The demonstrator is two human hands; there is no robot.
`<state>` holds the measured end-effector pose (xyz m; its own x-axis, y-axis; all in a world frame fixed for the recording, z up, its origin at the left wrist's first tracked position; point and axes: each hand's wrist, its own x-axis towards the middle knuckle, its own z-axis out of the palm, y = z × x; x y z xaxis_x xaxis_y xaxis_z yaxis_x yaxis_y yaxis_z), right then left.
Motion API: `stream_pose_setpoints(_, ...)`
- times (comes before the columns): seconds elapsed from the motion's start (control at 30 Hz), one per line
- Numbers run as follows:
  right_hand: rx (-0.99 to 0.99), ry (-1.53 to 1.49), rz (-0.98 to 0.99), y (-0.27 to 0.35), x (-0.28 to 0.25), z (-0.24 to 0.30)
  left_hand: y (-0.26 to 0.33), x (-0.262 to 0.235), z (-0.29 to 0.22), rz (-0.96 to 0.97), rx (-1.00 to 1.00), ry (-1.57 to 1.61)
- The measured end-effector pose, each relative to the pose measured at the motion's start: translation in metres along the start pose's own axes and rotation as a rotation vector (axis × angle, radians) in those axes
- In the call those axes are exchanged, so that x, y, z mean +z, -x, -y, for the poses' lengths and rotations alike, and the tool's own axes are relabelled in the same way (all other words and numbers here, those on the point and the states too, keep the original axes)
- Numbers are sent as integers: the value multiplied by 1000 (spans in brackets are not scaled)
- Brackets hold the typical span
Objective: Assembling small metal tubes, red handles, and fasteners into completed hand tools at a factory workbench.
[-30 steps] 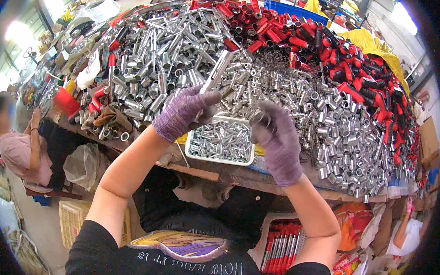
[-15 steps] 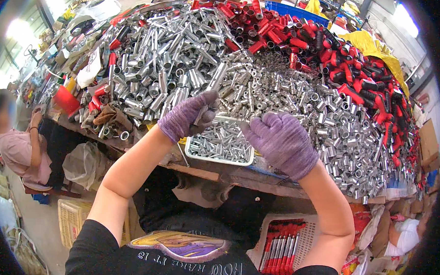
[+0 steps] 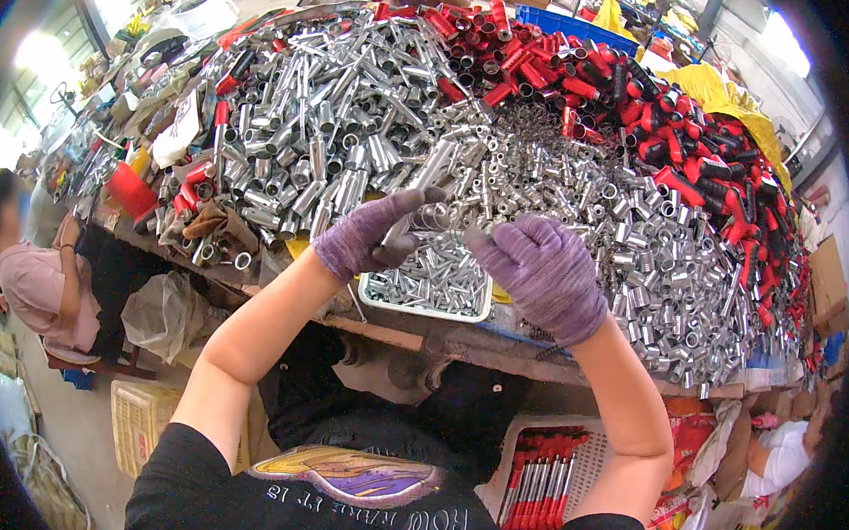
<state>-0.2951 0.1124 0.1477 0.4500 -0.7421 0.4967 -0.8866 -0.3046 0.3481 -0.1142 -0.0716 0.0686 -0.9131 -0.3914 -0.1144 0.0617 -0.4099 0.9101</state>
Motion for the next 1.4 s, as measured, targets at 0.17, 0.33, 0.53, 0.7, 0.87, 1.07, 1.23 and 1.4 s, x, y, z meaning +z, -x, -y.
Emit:
stream_pose_setpoints(0.17,78,-1,35,2,0,1,14,5,-14,100,-95,350)
stream_pose_setpoints(0.33,113,-3,-4,3,3,5,19,14,-11,50,-25,285)
stream_pose_setpoints(0.53,165,-14,-39,3,6,8,25,33,-14,-165,-62,117)
stream_pose_setpoints(0.7,11,-224,-47,5,2,17,20,22,-6,-138,-12,396)
stream_pose_setpoints(0.87,165,-604,218,-6,-11,9,31,20,-21,-132,28,129)
stream_pose_setpoints(1.07,532,-126,337,-8,6,15,28,43,-23,-208,14,152)
stream_pose_setpoints(1.23,523,-13,-188,-13,16,4,14,41,-12,-180,-118,105)
stream_pose_setpoints(1.4,721,-816,-155,-20,2,9,-24,13,-16,-373,131,-379)
